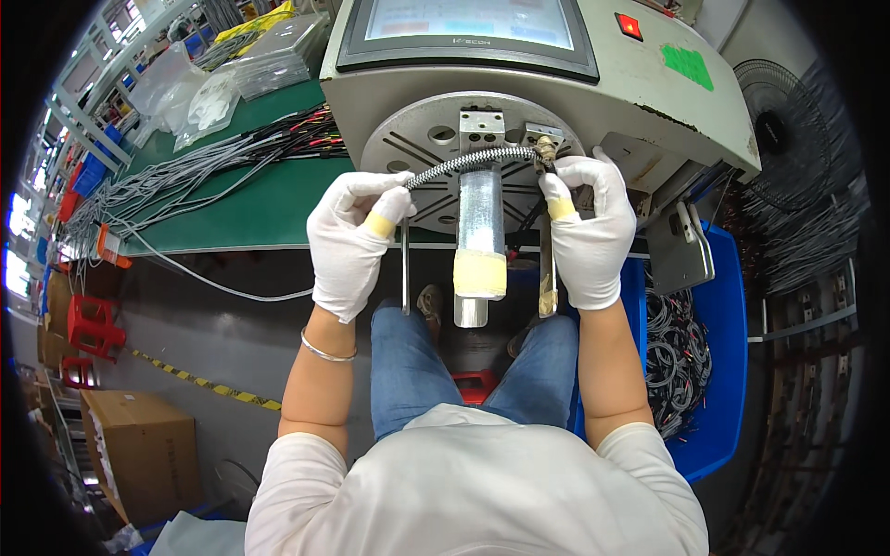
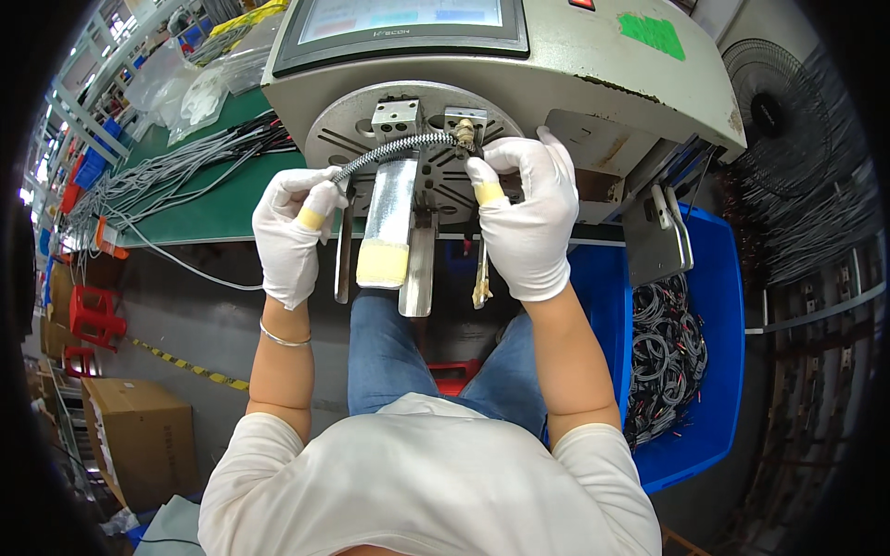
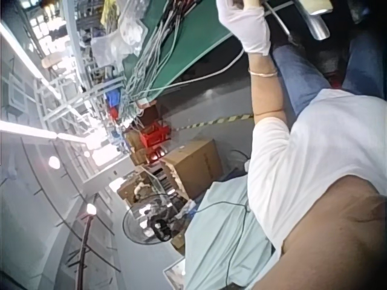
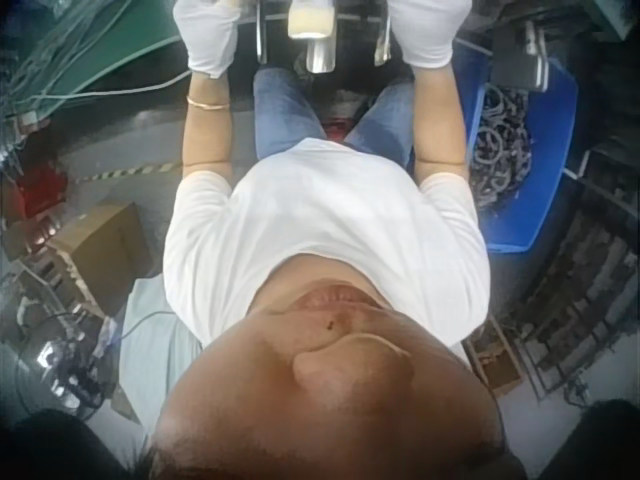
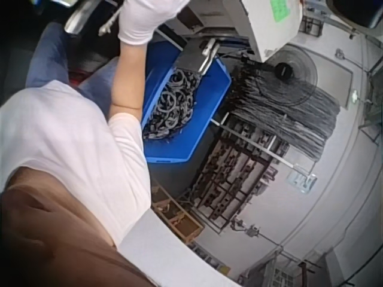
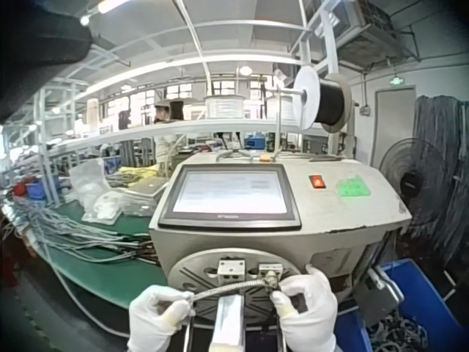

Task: Coiling long electrical cables using an automated winding machine and securing them into bundles.

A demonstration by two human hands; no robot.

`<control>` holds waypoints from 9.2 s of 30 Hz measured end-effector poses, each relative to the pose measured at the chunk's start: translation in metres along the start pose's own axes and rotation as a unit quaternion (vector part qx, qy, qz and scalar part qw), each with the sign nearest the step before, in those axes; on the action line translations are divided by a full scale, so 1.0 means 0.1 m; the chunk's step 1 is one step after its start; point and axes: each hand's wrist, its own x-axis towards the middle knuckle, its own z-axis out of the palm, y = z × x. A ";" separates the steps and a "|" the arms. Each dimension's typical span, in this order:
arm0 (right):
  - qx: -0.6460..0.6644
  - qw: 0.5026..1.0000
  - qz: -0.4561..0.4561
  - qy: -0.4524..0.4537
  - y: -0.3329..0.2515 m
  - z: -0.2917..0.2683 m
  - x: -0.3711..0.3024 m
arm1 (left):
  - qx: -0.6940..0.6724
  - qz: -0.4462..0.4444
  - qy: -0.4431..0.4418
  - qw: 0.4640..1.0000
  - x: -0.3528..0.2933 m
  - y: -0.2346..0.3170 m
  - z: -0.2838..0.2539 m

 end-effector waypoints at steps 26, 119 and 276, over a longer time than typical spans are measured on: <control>0.113 0.958 0.264 0.024 0.24 -0.66 -0.59 | 0.059 -0.165 -0.041 0.984 -0.25 -0.55 -1.43; 0.280 0.621 0.407 -0.608 -0.27 -0.46 -1.07 | 0.241 -0.242 -0.441 0.830 -1.16 -0.10 -0.06; 0.070 0.856 0.378 -0.345 0.31 -1.81 -0.69 | 0.073 -0.132 -0.375 0.915 -0.93 -0.39 1.84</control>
